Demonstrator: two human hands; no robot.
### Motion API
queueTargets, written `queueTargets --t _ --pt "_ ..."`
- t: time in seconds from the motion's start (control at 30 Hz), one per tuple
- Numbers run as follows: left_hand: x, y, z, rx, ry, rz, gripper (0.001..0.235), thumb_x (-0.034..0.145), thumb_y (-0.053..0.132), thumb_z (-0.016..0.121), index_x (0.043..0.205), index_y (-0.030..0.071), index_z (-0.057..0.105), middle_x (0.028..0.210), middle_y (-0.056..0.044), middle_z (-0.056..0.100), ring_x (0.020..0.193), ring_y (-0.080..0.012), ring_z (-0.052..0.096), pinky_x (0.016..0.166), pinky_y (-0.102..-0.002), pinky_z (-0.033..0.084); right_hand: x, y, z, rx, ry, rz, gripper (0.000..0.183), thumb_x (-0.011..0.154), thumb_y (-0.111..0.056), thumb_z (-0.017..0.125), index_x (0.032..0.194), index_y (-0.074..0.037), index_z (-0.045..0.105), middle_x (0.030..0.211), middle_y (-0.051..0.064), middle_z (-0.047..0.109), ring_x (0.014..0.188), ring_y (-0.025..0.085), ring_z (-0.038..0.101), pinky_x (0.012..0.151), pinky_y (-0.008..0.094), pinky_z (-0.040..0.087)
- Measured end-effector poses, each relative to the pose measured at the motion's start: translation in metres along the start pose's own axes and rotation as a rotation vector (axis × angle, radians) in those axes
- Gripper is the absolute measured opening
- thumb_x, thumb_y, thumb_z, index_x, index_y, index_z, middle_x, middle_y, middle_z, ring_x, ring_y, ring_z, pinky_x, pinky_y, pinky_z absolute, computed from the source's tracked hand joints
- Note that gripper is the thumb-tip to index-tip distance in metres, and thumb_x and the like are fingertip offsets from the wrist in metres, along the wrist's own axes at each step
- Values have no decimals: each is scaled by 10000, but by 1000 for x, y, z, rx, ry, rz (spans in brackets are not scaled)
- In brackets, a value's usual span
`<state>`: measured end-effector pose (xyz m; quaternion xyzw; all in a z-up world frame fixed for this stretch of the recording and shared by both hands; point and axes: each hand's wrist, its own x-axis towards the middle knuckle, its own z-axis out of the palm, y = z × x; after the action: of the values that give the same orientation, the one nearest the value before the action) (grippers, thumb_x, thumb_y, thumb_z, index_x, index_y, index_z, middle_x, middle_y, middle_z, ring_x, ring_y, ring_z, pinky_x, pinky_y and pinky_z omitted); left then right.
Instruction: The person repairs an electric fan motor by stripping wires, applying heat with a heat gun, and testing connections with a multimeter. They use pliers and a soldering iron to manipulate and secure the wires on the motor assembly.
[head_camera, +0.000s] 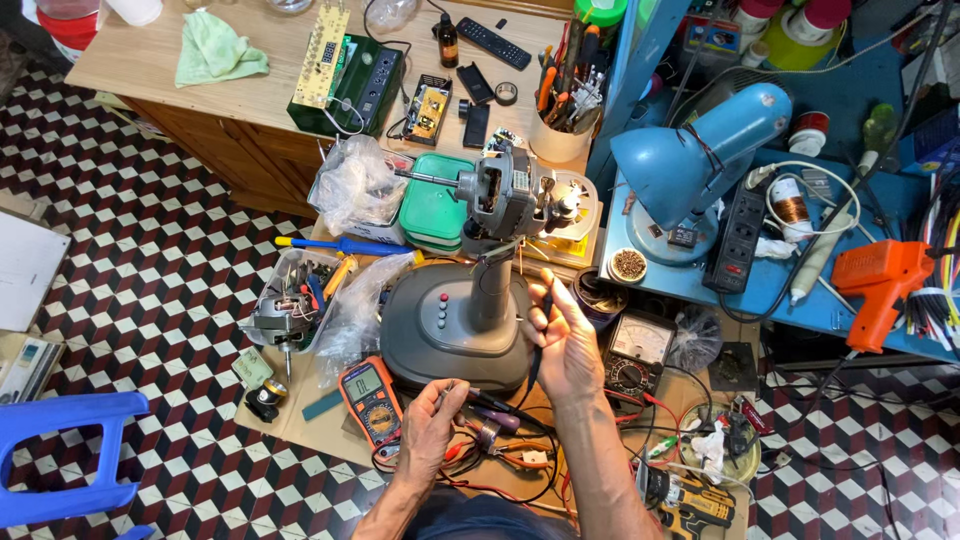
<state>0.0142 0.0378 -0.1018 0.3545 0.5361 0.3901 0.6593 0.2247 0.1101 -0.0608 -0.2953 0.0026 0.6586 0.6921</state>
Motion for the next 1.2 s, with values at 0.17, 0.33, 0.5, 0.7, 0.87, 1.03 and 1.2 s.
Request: queueTargets --t 0.17,0.33,0.5,0.7,0.87,1.03,1.2 --pt "3 -4 1 -12 19 -77 364 934 331 704 1089 2 716 732 16 594 597 -31 446 505 -187 324 12 4 0 46 -93 18 337 982 -202 686 1291 -83 624 980 56 693 664 87 503 540 210 403" --pt "6 -5 1 -40 24 -107 347 930 307 700 1098 4 711 736 12 592 615 -57 450 527 -198 336 19 5 0 12 -63 9 450 937 -195 695 1367 -121 584 1013 49 685 667 88 488 560 208 421" --pt "10 -5 2 -85 -3 -47 364 943 305 710 1079 -32 696 772 3 614 692 -86 539 637 -210 454 23 7 -3 29 -60 12 469 944 -190 696 1390 -131 565 1033 60 680 666 89 479 543 192 408" --pt "10 -5 3 -57 0 -65 365 928 306 707 1101 -15 711 774 3 618 689 -85 539 623 -214 434 31 8 -11 71 -111 11 449 965 -174 676 1396 -122 562 1074 90 691 672 89 483 515 183 390" --pt "13 -11 4 -77 -4 -58 361 936 292 706 1103 -28 709 800 -2 647 699 -86 551 650 -216 466 34 8 -17 73 -122 4 427 981 -174 665 1391 -124 558 1093 94 694 680 86 489 515 186 386" --pt "16 -14 3 60 88 -117 321 923 269 704 1129 26 743 801 26 638 663 -75 473 590 -225 375 35 10 -17 -27 -88 8 414 979 -204 650 1382 -129 589 1030 23 678 676 74 504 504 201 377" --pt "18 -22 1 -7 64 -99 288 940 231 709 1096 -10 737 822 11 667 692 -61 520 625 -213 425 37 12 -24 0 -80 26 388 978 -205 646 1353 -117 590 968 30 682 658 75 502 516 207 367"
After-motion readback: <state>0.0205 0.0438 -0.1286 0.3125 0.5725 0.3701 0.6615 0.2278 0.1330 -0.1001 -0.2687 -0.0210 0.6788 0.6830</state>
